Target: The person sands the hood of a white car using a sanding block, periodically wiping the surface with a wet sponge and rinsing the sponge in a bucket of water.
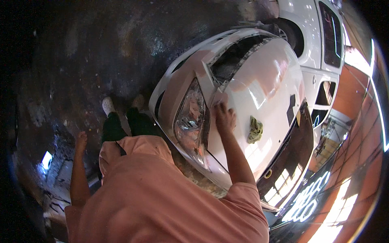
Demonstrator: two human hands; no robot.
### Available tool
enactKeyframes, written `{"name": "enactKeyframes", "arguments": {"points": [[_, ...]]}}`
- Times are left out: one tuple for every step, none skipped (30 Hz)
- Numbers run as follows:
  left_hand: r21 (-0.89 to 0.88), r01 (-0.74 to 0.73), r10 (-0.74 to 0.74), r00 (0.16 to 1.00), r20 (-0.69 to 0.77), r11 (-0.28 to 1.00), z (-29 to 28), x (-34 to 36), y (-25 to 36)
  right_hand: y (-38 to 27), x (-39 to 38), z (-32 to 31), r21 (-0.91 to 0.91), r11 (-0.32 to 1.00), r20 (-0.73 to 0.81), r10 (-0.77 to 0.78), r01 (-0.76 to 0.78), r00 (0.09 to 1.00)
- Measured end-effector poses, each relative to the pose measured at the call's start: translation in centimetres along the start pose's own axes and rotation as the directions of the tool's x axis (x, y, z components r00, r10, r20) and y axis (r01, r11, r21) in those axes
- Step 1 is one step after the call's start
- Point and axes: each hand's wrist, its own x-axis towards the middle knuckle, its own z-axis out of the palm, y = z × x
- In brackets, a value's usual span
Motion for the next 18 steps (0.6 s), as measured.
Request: {"name": "enactKeyframes", "arguments": {"points": [[0.032, -0.032, 0.032, 0.999, 0.009, 0.999, -1.2, 0.4, 0.7, -0.9, -2.2, 0.2, 0.077, 0.994, 0.011, -0.083, 0.082, 0.996], [0.179, -0.061, 0.059, 0.998, 0.018, 0.982, -1.5, 0.8, 1.9, -1.7, -3.9, -0.2, 0.107, 0.99, 0.001, -0.095, 0.095, 0.995], [0.315, -0.091, 0.083, 0.996, 0.036, 0.945, -0.7, 0.9, 3.1, -2.0, -5.3, -1.2, 0.146, 0.989, 0.014, -0.031, 0.029, 0.999], [0.445, -0.126, 0.117, 0.992, 0.048, 0.886, 0.3, 1.2, 4.9, -2.4, -6.2, -2.3, 0.192, 0.981, 0.019, 0.033, -0.036, 0.999], [0.407, -0.121, 0.139, 0.99, -0.015, 0.906, 1.1, 1.1, 6.5, -2.9, -6.9, -3.3, 0.253, 0.963, 0.025, 0.093, -0.096, 0.995], [0.366, -0.121, 0.165, 0.982, -0.093, 0.923, 1.5, 1.4, 8.1, -3.9, -6.8, -4.2, 0.32, 0.934, -0.011, 0.172, -0.159, 0.985], [0.506, -0.239, 0.271, 0.963, 0.011, 0.829, 1.3, 1.7, 9.8, -4.7, -6.9, -5.3, 0.393, 0.893, -0.039, 0.252, -0.217, 0.967], [0.621, -0.369, 0.355, 0.922, 0.153, 0.692, 2.3, 2.8, 12.3, -5.0, -8.1, -6.1, 0.456, 0.84, -0.054, 0.356, -0.294, 0.933], [0.658, -0.435, 0.397, 0.892, 0.218, 0.615, 4.3, 4.1, 15.3, -5.5, -9.5, -6.0, 0.532, 0.77, -0.087, 0.465, -0.354, 0.881], [0.647, -0.482, 0.393, 0.872, 0.291, 0.591, 8.6, 3.5, 18.1, -5.9, -11.7, -5.4, 0.582, 0.694, -0.095, 0.576, -0.424, 0.812], [0.636, -0.526, 0.388, 0.849, 0.358, 0.565, 12.7, 2.4, 21.2, -6.4, -14.0, -4.8, 0.632, 0.609, -0.094, 0.674, -0.479, 0.732], [0.595, -0.533, 0.351, 0.846, 0.402, 0.602, 18.0, -1.3, 25.4, -7.3, -16.1, -5.0, 0.674, 0.519, -0.043, 0.738, -0.525, 0.674], [0.566, -0.623, 0.418, 0.782, 0.462, 0.54, 20.5, -2.7, 29.4, -8.3, -16.5, -5.0, 0.751, 0.442, -0.055, 0.782, -0.491, 0.621], [0.531, -0.702, 0.465, 0.712, 0.526, 0.475, 23.2, -4.2, 32.3, -9.1, -17.5, -4.6, 0.812, 0.366, -0.054, 0.822, -0.455, 0.566], [0.476, -0.763, 0.506, 0.647, 0.571, 0.438, 26.8, -6.1, 34.6, -10.1, -18.7, -4.0, 0.86, 0.287, -0.039, 0.86, -0.421, 0.508], [0.42, -0.814, 0.54, 0.581, 0.609, 0.402, 30.6, -8.3, 36.3, -10.9, -19.7, -4.1, 0.87, 0.23, -0.002, 0.886, -0.436, 0.464], [0.351, -0.862, 0.562, 0.505, 0.655, 0.365, 34.5, -10.6, 37.7, -11.5, -20.8, -3.7, 0.895, 0.151, 0.039, 0.91, -0.419, 0.412], [0.296, -0.893, 0.559, 0.445, 0.7, 0.34, 38.3, -12.4, 38.6, -11.9, -22.0, -3.3, 0.915, 0.075, 0.082, 0.927, -0.396, 0.366]]}}
